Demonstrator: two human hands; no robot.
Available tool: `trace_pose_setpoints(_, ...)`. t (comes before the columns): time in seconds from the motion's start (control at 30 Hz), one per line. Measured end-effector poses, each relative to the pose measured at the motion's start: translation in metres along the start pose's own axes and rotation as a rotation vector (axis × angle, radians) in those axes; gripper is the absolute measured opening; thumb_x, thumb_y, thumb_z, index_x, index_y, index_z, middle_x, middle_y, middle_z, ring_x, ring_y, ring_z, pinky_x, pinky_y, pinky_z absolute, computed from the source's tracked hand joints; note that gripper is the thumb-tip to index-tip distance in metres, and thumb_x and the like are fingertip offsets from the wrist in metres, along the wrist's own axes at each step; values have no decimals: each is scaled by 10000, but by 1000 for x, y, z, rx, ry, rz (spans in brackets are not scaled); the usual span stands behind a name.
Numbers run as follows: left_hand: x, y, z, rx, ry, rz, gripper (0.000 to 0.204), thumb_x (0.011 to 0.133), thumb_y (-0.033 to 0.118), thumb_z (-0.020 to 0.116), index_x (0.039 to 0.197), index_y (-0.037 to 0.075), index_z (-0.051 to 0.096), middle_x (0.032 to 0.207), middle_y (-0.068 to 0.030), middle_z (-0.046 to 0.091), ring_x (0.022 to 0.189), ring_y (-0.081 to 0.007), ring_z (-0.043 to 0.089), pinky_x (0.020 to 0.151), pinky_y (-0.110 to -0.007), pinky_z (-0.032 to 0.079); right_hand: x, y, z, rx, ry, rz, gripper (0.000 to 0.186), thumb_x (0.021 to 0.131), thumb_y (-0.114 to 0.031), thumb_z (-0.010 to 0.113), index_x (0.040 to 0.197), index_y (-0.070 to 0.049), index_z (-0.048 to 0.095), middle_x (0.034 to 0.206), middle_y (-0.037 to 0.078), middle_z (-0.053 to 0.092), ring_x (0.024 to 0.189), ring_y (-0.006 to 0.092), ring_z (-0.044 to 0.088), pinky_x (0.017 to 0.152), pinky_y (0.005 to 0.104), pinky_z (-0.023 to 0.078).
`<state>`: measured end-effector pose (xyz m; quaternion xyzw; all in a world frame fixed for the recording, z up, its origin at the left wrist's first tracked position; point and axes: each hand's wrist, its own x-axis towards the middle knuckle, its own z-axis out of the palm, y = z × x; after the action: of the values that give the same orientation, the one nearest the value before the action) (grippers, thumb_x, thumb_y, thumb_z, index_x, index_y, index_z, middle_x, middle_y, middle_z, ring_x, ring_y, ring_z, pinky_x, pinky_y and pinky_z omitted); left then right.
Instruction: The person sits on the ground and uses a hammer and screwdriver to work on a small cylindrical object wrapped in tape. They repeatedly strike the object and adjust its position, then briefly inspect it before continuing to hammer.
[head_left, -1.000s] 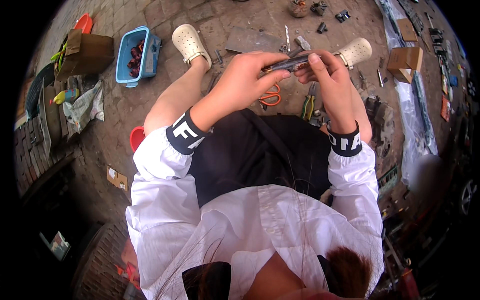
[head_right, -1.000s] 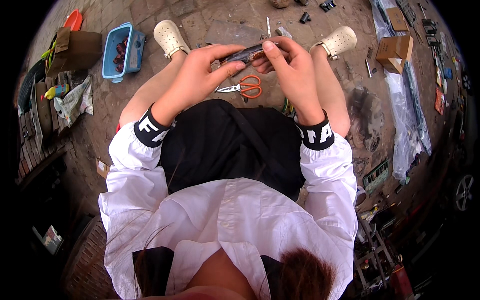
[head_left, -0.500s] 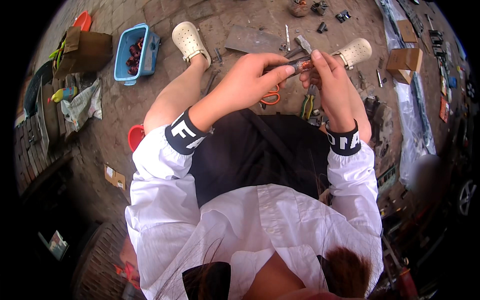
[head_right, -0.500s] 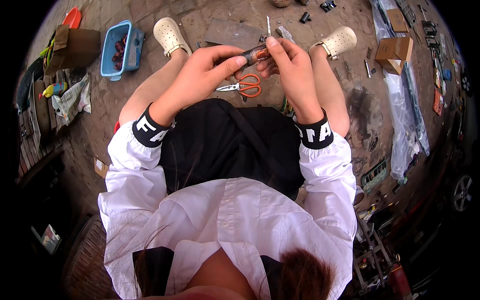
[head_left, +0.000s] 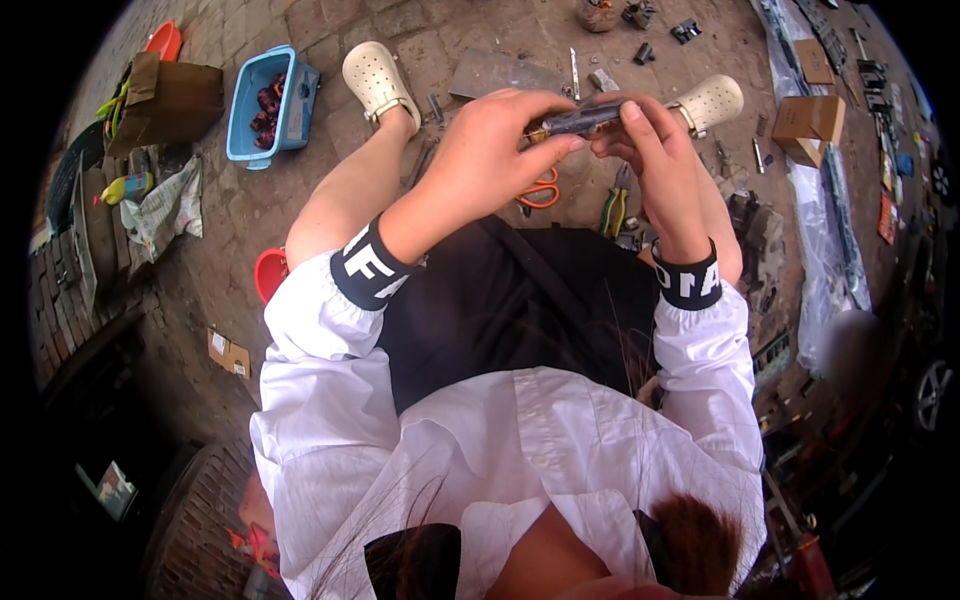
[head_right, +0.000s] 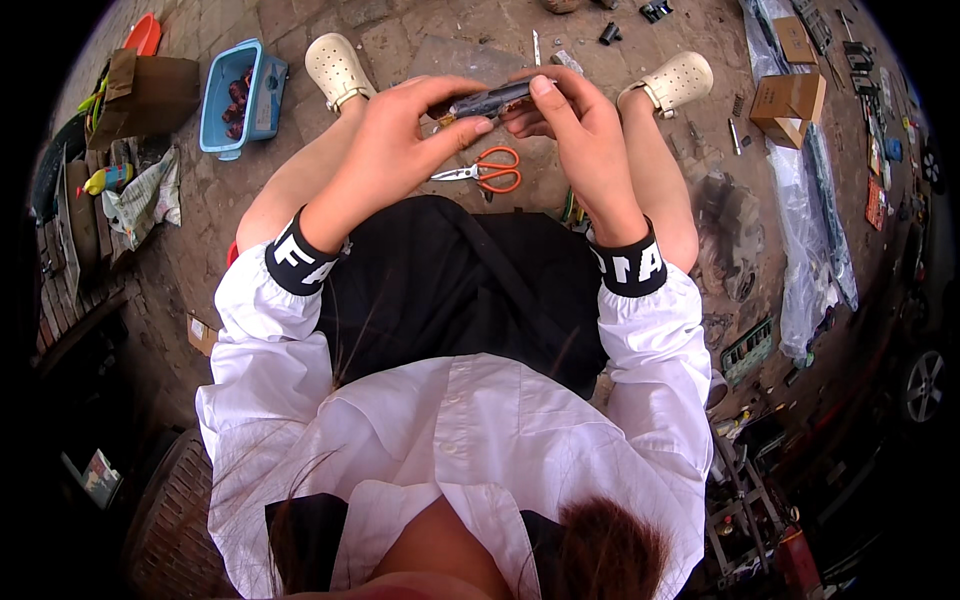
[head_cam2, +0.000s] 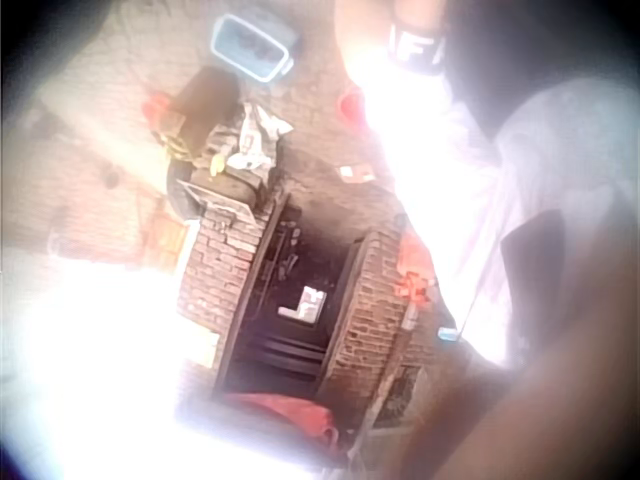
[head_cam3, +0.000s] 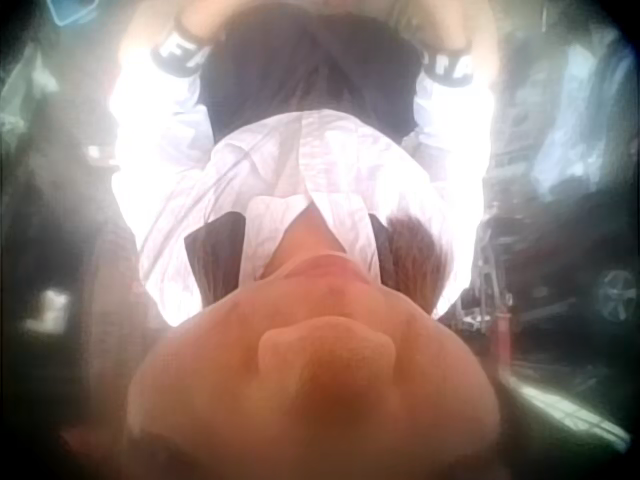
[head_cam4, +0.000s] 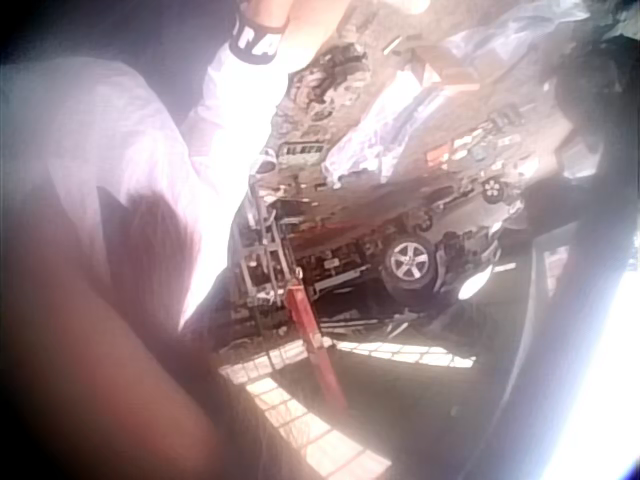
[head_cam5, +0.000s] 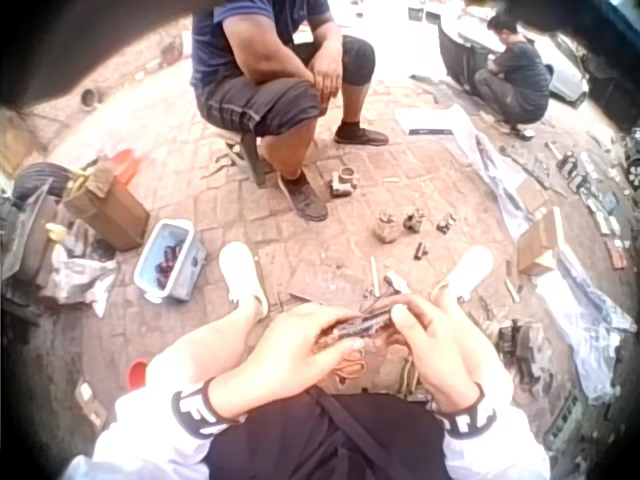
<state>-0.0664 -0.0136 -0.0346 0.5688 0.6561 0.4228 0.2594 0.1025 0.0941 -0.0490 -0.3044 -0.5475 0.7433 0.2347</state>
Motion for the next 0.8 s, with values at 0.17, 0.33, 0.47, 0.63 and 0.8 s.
trace_pose_setpoints(0.17, 2, -2, 0, 29, 62, 57, 275, 754, 185, 736, 986, 54, 667, 840, -128, 657, 820, -303, 616, 723, -377, 488, 0, 0, 1, 5, -7, -29, 293, 984, -210, 502, 1127, 33, 582, 914, 91, 655, 809, 134, 636, 754, 253, 513)
trace_pose_setpoints(0.33, 2, 1, -2, 67, 81, 67, 251, 730, 160, 752, 937, 52, 661, 828, -108, 656, 820, -301, 614, 732, -375, 482, 0, 1, 1, -23, -13, -43, 277, 978, -184, 510, 1137, 32, 579, 932, 89, 647, 823, 134, 634, 768, 256, 515)
trace_pose_setpoints(0.47, 2, 0, -2, 93, 109, 104, 244, 715, 153, 758, 913, 52, 656, 820, -98, 653, 816, -297, 610, 732, -375, 477, 0, 2, 3, -27, -22, -40, 272, 973, -174, 518, 1146, 29, 573, 949, 91, 644, 836, 134, 634, 779, 257, 517)
trace_pose_setpoints(0.63, 2, 1, -3, 141, 120, 123, 250, 702, 143, 759, 910, 53, 654, 810, -91, 648, 805, -293, 603, 725, -376, 471, 0, 4, 2, -43, -32, -41, 267, 964, -153, 536, 1159, 27, 559, 989, 93, 637, 853, 137, 634, 793, 260, 519)
trace_pose_setpoints(0.8, 2, 1, -4, 139, 121, 121, 249, 692, 129, 759, 902, 57, 649, 809, -89, 641, 811, -290, 596, 726, -375, 466, 0, 3, 2, -70, -58, -54, 271, 959, -144, 541, 1169, 27, 548, 1021, 96, 629, 875, 139, 633, 808, 259, 517)
